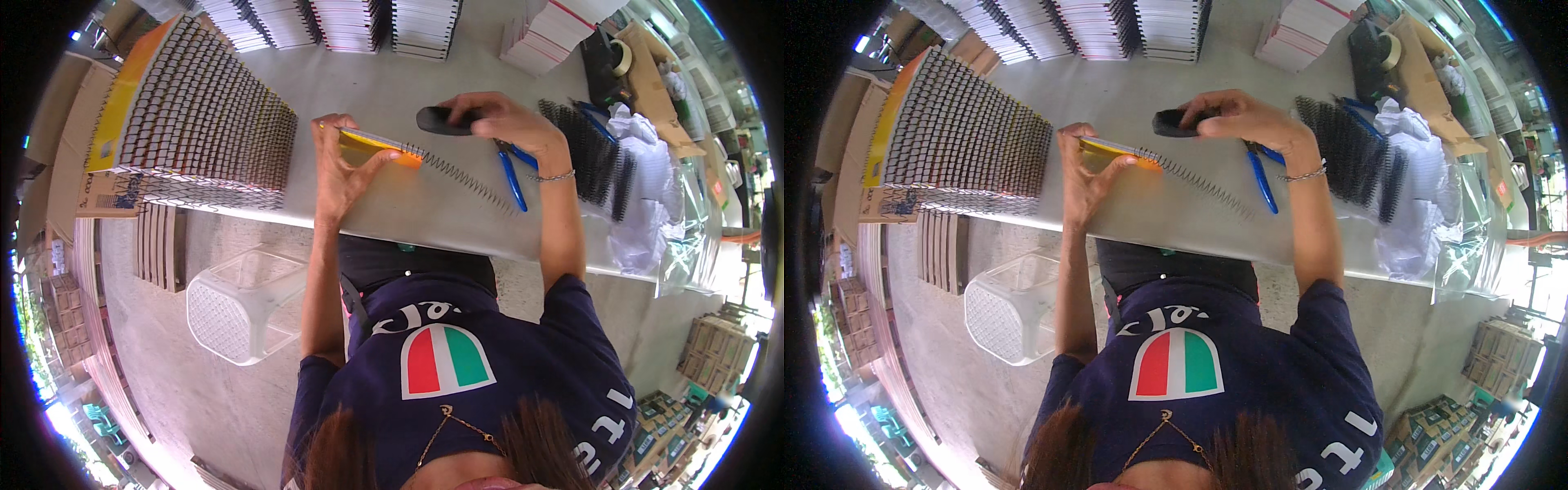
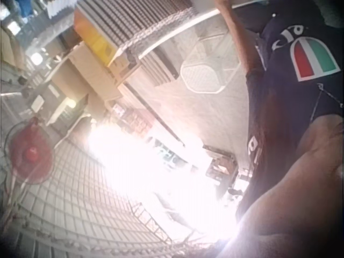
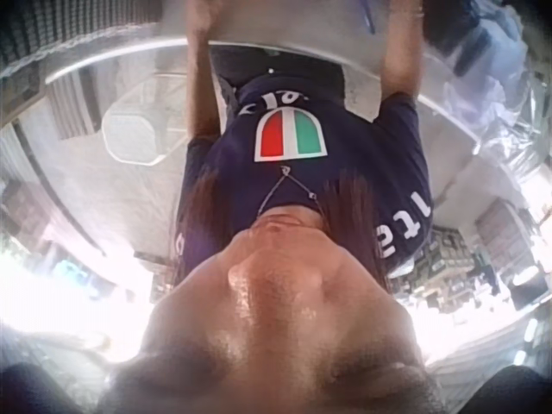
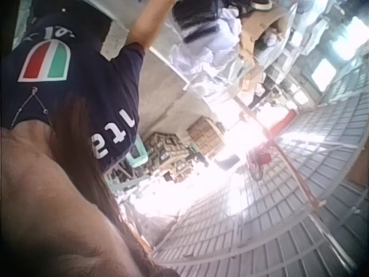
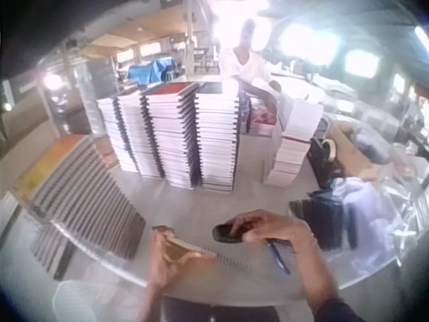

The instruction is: The person repeatedly picks up a small spiral notebook and a black plastic cover, aligns them, and uses blue pliers to crimp the spiral binding. The person then places the finished notebook onto a stack on the table. This process is repeated for several notebooks.

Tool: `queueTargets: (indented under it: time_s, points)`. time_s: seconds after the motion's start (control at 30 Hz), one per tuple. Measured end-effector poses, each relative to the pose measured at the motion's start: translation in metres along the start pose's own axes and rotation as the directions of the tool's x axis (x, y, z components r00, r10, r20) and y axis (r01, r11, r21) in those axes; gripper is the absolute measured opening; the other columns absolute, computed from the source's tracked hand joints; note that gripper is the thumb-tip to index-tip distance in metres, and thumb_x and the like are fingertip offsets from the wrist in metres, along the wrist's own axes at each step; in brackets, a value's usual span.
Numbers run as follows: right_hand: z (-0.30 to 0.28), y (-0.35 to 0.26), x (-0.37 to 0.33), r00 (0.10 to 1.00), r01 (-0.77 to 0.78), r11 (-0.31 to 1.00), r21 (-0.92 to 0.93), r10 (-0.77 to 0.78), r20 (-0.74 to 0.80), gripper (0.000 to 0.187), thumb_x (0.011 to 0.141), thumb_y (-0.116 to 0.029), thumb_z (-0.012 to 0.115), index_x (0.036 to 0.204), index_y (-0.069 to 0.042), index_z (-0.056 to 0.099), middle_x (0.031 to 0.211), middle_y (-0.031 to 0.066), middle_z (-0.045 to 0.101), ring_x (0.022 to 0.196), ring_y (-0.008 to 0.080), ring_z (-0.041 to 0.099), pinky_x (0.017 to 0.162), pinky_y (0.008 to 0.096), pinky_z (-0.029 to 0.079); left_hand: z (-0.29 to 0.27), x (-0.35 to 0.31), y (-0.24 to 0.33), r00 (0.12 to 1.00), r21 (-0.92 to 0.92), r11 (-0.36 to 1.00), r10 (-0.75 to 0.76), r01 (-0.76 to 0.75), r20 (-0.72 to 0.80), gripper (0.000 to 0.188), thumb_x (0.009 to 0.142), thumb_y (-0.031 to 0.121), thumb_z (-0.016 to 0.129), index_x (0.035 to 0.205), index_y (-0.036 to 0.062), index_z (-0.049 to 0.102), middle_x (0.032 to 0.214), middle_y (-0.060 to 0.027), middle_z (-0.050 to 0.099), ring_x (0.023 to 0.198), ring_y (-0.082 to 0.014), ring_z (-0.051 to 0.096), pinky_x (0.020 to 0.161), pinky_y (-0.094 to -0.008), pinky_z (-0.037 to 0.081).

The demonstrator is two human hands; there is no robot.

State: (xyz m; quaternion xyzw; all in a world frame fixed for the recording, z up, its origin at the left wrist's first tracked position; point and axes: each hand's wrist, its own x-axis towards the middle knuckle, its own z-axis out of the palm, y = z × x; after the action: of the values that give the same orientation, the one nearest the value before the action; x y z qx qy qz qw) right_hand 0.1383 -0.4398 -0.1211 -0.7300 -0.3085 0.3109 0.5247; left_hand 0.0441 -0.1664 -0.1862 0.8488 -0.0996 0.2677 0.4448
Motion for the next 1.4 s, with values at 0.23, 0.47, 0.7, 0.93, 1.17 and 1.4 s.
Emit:
queueTargets:
  time_s: [0.23,0.47,0.7,0.93,1.17,1.4]
  points:
    - [0.008,-0.008,-0.008,0.984,0.168,0.967,0.193,-0.175,0.02,0.047,0.084,-0.042,0.08,0.11,-0.004,0.071,0.109,0.002,0.067,0.097,0.0116,0.059,0.088,0.0282,0.047,0.002,-0.001,-0.015,0.994,-0.163,0.981,-0.107,0.108,0.017,0.073,0.064,0.03,0.095,0.114,0.0037,0.049,0.109,-0.0103,0.045,0.102,-0.0254,0.049,0.089,-0.0377,0.045]
    - [0.02,-0.019,-0.003,0.998,-0.063,0.984,-0.166,0.06,-0.024,0.038,0.089,-0.035,0.076,0.108,-0.003,0.069,0.099,-0.0009,0.063,0.093,0.0083,0.055,0.082,0.0253,0.045,-0.002,-0.002,-0.022,0.995,-0.16,0.984,-0.07,0.08,0.071,0.083,0.072,0.017,0.092,0.13,0.0082,0.032,0.103,-0.005,0.046,0.101,-0.0164,0.055,0.082,-0.031,0.052]
    - [0.029,-0.014,0.01,0.987,-0.102,0.984,-0.148,0.082,-0.139,0.035,0.085,-0.032,0.081,0.102,-0.005,0.069,0.105,0.0018,0.065,0.095,0.0099,0.056,0.081,0.0263,0.047,-0.007,0.003,-0.012,0.951,-0.445,0.841,-0.263,0.307,0.161,0.1,0.07,0.023,0.094,0.143,0.0074,0.026,0.112,-0.011,0.044,0.102,-0.0215,0.053,0.087,-0.0328,0.05]
    - [0.031,-0.021,0.017,0.945,0.032,0.875,-0.483,-0.184,-0.27,0.04,0.083,-0.035,0.082,0.098,-0.002,0.067,0.095,0.0088,0.063,0.093,0.0169,0.058,0.081,0.0297,0.051,-0.014,0.007,-0.021,0.947,-0.439,0.845,-0.224,0.306,0.229,0.095,0.072,0.023,0.092,0.142,0.0098,0.03,0.106,-0.0086,0.044,0.099,-0.0199,0.052,0.089,-0.0328,0.048]
    - [0.024,-0.017,0.025,0.894,-0.167,0.807,-0.566,-0.118,-0.431,0.04,0.083,-0.037,0.082,0.098,-0.003,0.066,0.097,0.0072,0.062,0.093,0.0108,0.056,0.083,0.0276,0.049,-0.016,0.005,-0.021,0.934,-0.452,0.825,-0.239,0.339,0.265,0.089,0.074,0.023,0.09,0.142,0.0099,0.033,0.11,-0.0086,0.045,0.104,-0.0197,0.051,0.092,-0.0319,0.044]
    - [0.024,-0.023,0.028,0.975,-0.106,0.837,-0.537,-0.018,-0.219,0.054,0.082,-0.048,0.079,0.106,-0.001,0.069,0.095,0.0075,0.067,0.092,0.0173,0.061,0.084,0.0308,0.049,-0.019,0.005,-0.013,0.929,-0.48,0.801,-0.252,0.358,0.271,0.073,0.081,0.023,0.084,0.139,0.0104,0.04,0.11,-0.0079,0.05,0.108,-0.0186,0.05,0.097,-0.0322,0.042]
